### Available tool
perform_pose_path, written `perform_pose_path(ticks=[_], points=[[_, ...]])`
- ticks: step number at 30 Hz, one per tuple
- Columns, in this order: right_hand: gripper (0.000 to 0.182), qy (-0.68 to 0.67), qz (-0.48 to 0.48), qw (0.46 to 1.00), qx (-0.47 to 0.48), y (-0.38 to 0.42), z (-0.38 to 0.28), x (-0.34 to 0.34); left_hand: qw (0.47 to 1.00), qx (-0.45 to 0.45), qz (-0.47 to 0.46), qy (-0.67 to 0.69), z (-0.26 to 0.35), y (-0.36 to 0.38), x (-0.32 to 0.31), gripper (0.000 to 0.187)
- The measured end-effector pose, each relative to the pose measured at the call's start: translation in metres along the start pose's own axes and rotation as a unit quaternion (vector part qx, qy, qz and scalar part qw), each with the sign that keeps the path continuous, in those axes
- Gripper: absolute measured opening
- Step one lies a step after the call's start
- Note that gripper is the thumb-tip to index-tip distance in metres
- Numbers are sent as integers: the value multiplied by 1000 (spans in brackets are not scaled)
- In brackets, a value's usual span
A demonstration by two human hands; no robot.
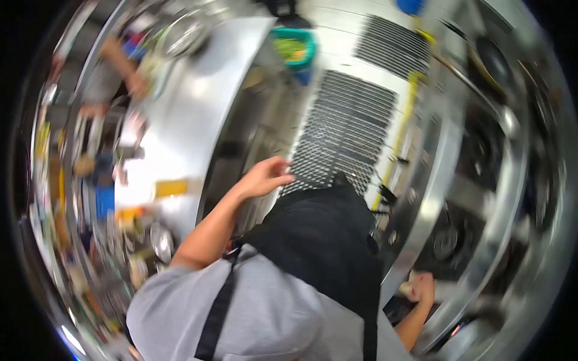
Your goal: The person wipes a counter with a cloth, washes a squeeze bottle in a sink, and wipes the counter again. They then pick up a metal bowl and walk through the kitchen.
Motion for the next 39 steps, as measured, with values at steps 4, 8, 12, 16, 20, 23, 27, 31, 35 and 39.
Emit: perform_pose_path(ticks=[4, 8, 12, 16, 20, 23, 27, 31, 35, 39], points=[[17, -483, -131, 852, 151, 36, -188, 220, 998, -50, 0, -41, 19, -12, -32, 62], [26, -368, -204, 823, 381, -8, -340, 311, 970, -219, -43, -97, 89, -8, -64, 108], [23, -282, -325, 729, 532, 4, -501, 335, 942, -243, 173, -151, 81, -2, -64, 77], [14, -258, -272, 709, 598, 33, -598, 329, 918, -157, 319, -175, 36, 63, -16, 46], [15, -240, -239, 694, 636, 42, -659, 275, 876, -110, 433, -182, -26, 153, -4, 32], [15, -202, -178, 678, 684, 39, -692, 237, 840, -94, 505, -172, -68, 205, -9, 31], [15, -373, -204, 736, 527, 56, -732, 228, 782, -21, 616, -94, -94, 260, 1, 26], [19, -392, -177, 724, 540, 73, -786, 215, 805, 22, 593, -5, -109, 287, 31, 26], [27, -407, -99, 737, 530, 86, -883, 181, 817, 146, 557, 9, -144, 286, 74, 48], [60, -219, 119, 753, 608, 97, -933, 111, 836, 247, 490, 6, -172, 303, 118, 71]])
Point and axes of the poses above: each hand's wrist, its own y-axis away from the middle knuckle, its own x-axis out of the back of the hand, z = x × y, the point moved 1 cm from there along -y, towards the middle knuckle, and after that the axes turned 4 degrees about y, right-handed, at the moved point
